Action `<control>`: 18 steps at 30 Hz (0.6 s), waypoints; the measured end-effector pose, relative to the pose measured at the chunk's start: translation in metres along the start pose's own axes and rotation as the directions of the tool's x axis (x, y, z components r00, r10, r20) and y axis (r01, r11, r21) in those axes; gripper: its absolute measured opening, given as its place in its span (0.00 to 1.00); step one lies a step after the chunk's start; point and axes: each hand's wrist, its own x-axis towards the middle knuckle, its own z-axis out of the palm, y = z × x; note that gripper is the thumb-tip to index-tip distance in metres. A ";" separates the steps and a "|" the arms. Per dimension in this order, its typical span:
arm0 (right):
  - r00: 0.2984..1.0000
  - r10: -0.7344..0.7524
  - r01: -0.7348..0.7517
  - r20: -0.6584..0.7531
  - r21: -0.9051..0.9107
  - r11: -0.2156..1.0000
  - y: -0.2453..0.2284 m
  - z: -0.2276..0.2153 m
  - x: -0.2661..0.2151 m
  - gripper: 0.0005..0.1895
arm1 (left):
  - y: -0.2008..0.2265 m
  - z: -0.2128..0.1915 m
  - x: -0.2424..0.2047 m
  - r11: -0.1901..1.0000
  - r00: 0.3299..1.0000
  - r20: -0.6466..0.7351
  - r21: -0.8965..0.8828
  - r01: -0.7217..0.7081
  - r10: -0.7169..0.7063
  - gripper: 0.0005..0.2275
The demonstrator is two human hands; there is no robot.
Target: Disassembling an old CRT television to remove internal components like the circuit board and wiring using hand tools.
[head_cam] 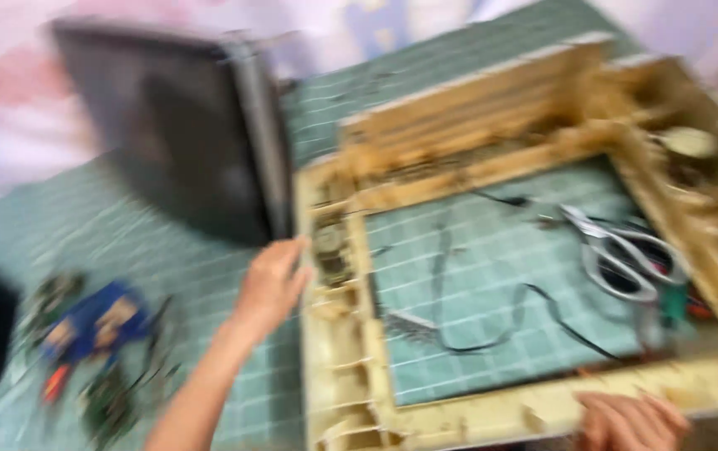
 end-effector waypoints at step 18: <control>0.956 0.217 -0.209 -0.197 0.062 0.976 -0.028 -0.008 0.056 0.22 | 0.349 0.270 0.158 0.769 0.798 0.022 -0.284 -0.572 0.602 0.18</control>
